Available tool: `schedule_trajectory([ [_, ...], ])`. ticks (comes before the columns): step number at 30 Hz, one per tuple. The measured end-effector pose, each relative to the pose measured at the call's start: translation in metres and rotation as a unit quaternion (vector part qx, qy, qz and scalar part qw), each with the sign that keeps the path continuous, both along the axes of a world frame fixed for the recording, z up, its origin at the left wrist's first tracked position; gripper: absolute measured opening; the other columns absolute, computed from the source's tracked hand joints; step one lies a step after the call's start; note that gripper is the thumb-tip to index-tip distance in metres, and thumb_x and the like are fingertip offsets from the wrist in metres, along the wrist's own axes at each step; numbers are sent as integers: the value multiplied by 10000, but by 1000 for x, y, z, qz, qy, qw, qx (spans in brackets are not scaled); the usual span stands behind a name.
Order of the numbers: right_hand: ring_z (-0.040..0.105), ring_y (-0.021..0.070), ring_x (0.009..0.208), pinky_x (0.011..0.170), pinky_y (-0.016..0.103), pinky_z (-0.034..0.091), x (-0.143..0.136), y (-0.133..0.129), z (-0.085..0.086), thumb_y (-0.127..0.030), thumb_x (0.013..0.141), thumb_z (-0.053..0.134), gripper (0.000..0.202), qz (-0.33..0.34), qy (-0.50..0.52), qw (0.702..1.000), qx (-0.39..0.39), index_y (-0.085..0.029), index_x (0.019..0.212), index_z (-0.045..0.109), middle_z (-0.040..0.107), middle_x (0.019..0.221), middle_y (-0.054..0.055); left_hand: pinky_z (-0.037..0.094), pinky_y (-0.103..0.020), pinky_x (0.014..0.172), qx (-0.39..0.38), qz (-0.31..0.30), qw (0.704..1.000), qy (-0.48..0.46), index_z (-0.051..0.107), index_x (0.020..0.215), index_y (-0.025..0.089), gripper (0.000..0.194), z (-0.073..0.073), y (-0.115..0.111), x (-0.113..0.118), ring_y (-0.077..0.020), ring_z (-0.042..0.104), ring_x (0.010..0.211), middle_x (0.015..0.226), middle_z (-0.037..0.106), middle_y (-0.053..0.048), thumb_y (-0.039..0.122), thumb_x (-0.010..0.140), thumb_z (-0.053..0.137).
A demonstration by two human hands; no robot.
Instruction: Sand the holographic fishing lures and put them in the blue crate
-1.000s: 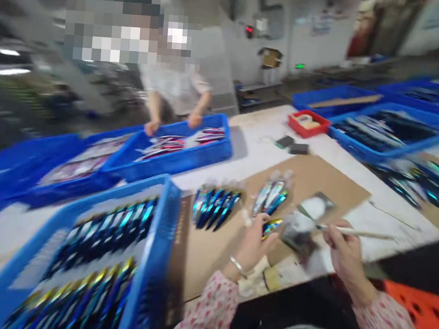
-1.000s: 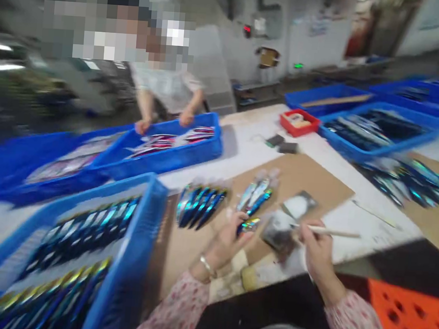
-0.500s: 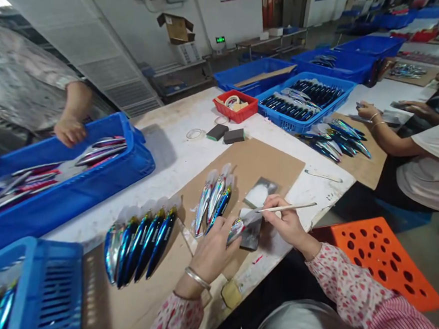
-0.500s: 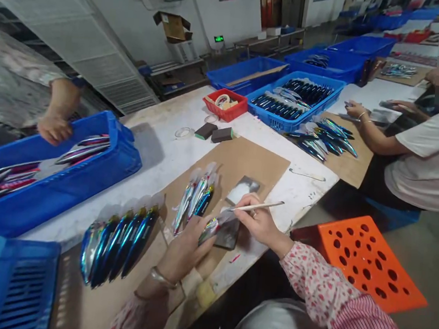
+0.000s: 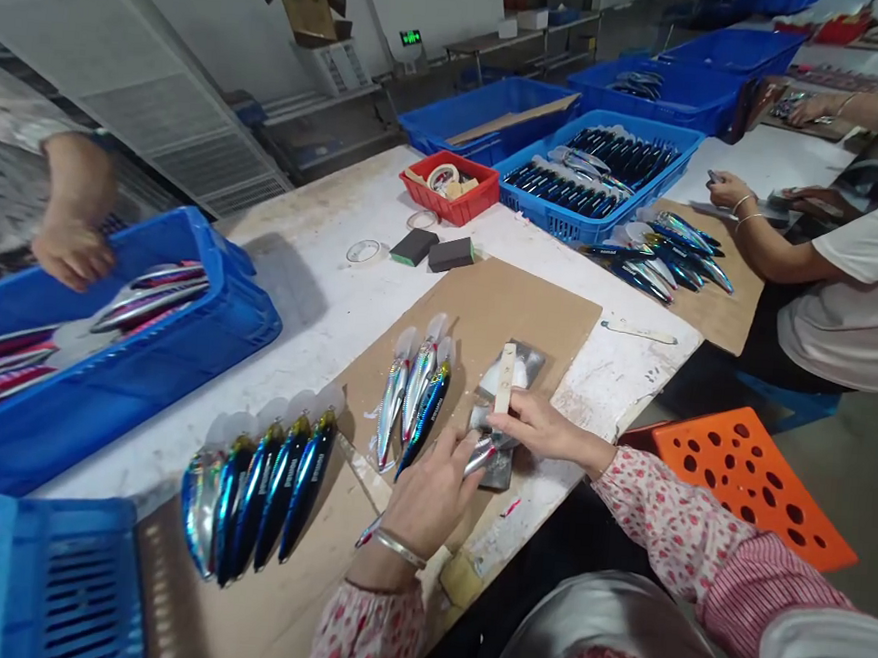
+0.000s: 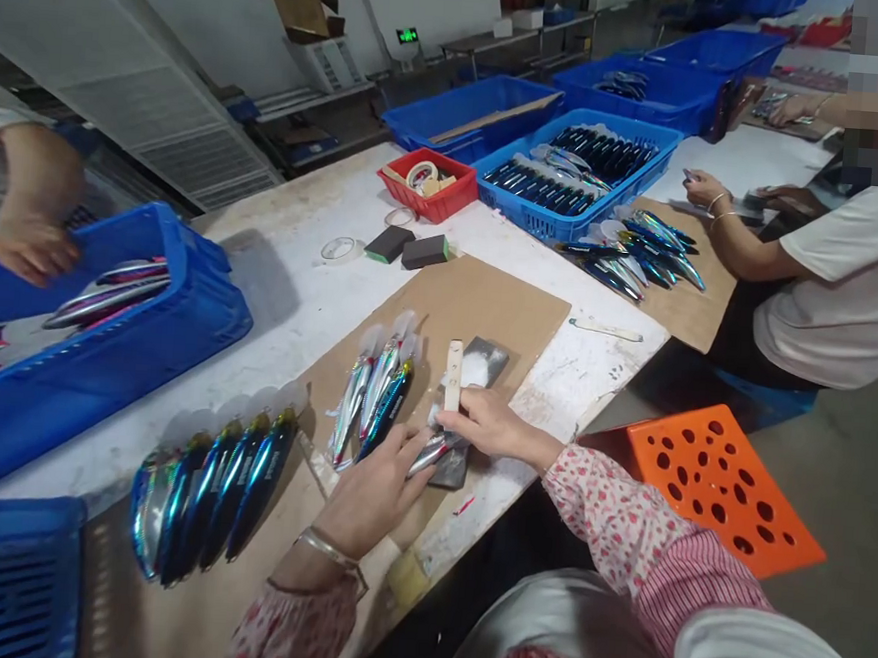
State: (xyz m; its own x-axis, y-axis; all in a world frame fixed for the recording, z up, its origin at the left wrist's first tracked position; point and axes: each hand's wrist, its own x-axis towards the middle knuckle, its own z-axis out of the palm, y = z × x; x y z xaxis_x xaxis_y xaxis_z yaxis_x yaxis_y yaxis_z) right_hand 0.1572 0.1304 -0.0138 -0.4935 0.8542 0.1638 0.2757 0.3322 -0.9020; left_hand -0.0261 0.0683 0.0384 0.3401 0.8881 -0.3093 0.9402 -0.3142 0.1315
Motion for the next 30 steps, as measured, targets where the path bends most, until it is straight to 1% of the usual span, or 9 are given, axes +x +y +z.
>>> schedule_trajectory([
  [4,387,95,583,568,225,281,-2,5,0,-365,940,485,298,17,-27,999,-7,-152,735,525,424,632,-38,529,-300,778,-6,-11,1000,-4,481,1287,228,377,1,3,0,-210,635,1019,1249,529,-78,283,928,383],
  [9,362,86,569,550,214,267,-3,7,1,-374,935,484,322,34,-29,999,-24,-160,695,481,410,616,-46,534,-309,750,-5,-19,1000,-7,490,1283,225,376,0,6,-1,-213,653,965,1216,542,-81,301,937,363],
  [12,354,84,566,545,210,260,-3,7,1,-373,931,488,305,36,-23,998,-37,-159,713,489,404,617,-49,535,-318,740,-8,-16,1000,-2,507,1272,229,373,0,7,-1,-222,655,962,1223,541,-86,307,935,369],
  [16,363,86,575,547,206,263,-4,8,1,-368,930,492,285,41,-19,998,-54,-159,736,496,406,623,-48,532,-329,720,-18,-13,1000,3,512,1270,230,373,1,7,-1,-233,654,958,1243,530,-95,298,929,375],
  [22,421,99,620,584,212,298,-4,11,0,-351,942,501,257,52,-43,996,-50,-158,772,513,455,670,-40,524,-289,713,-11,-16,1000,5,478,1301,240,393,1,7,-1,-207,649,956,1223,539,-81,303,924,386],
  [26,435,110,645,617,217,325,-5,12,0,-324,940,511,216,51,-71,995,-45,-164,795,517,485,700,-30,531,-320,713,-24,-15,1000,12,479,1301,227,392,2,7,0,-231,647,974,1236,528,-92,296,930,373],
  [30,447,118,668,646,221,345,-6,12,-1,-328,946,498,219,52,-74,995,-44,-168,797,507,502,725,-17,535,-324,724,-16,-24,1000,8,471,1306,218,391,2,8,-1,-232,650,968,1185,540,-83,287,936,366],
])
